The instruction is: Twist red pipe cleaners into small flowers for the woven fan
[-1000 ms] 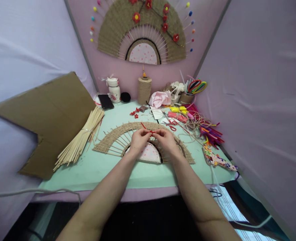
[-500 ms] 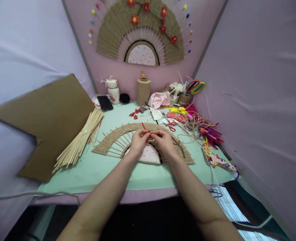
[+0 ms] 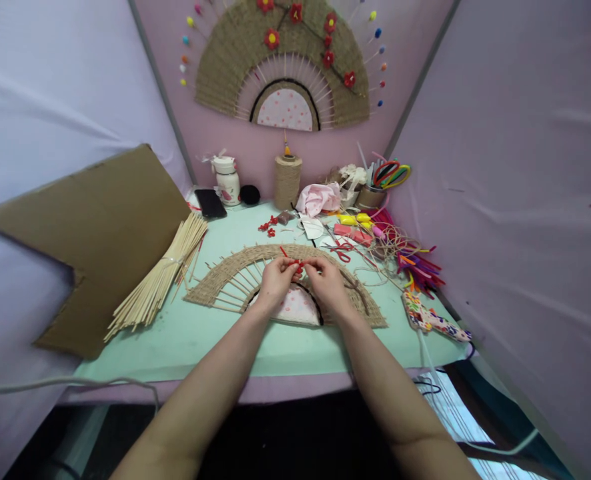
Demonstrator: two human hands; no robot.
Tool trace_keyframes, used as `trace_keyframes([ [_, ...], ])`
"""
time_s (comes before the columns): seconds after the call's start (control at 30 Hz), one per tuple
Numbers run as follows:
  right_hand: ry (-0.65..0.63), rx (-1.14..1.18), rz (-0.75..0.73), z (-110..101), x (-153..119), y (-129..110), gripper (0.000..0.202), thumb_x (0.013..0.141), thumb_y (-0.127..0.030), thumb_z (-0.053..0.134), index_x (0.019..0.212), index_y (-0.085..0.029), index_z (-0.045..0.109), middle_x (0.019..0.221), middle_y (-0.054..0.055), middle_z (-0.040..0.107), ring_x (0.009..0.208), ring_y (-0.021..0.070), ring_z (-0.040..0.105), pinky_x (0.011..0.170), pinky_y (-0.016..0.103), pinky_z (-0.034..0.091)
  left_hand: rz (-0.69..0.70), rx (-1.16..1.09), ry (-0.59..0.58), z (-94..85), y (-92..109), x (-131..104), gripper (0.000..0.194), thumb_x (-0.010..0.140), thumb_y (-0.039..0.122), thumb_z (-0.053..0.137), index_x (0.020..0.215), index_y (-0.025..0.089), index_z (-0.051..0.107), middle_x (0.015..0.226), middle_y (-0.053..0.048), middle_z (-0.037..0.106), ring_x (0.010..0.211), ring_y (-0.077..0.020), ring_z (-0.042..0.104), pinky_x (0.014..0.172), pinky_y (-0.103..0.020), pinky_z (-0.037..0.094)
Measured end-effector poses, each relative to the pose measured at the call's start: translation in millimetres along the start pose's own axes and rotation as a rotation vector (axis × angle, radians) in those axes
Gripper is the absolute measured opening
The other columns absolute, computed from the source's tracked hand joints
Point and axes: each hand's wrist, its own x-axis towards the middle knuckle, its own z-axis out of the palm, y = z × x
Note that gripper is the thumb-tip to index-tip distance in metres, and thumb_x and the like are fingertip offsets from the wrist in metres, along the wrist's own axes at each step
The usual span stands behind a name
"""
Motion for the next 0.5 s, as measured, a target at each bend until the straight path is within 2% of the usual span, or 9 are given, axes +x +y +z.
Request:
trace_keyframes([
  [0.1, 0.025, 0.052, 0.077, -1.8, 3.2, 1.1, 0.020, 0.078, -0.027, 0.050, 0.081, -0.017, 0.068, 0.083, 0.005, 0.070, 0.078, 0.0195, 0.061, 0.073, 0.032, 0.045, -0.015, -0.025, 0.000, 1.1, 1.1, -0.6, 0.008, 0.071, 0.016, 0.066, 0.077, 0.014, 0.060, 0.063, -0.001, 0.064, 0.055, -0.0117, 0.060, 0.058, -0.024, 0.048],
  [0.27, 0.063, -0.019, 0.080, -1.7, 3.0, -0.4, 0.015, 0.070, -0.029, 0.056, 0.070, -0.017, 0.066, 0.071, 0.004, 0.066, 0.068, 0.0184, 0.058, 0.067, 0.031, 0.044, -0.005, 0.017, 0.002, 1.7, -0.7, -1.9, 0.008, 0.071, 0.016, 0.064, 0.079, 0.014, 0.061, 0.065, -0.001, 0.065, 0.057, -0.0125, 0.062, 0.058, -0.024, 0.048],
  [0.5, 0.046, 0.033, 0.114, -0.4, 2.9, -0.3, 0.014, 0.066, -0.026, 0.055, 0.069, -0.017, 0.064, 0.067, 0.002, 0.064, 0.064, 0.0164, 0.055, 0.064, 0.029, 0.043, 0.053, 0.089, -0.048, 3.3, -3.2, -3.8, 0.009, 0.073, 0.020, 0.061, 0.080, 0.015, 0.061, 0.067, -0.001, 0.064, 0.059, -0.0127, 0.061, 0.060, -0.024, 0.047],
])
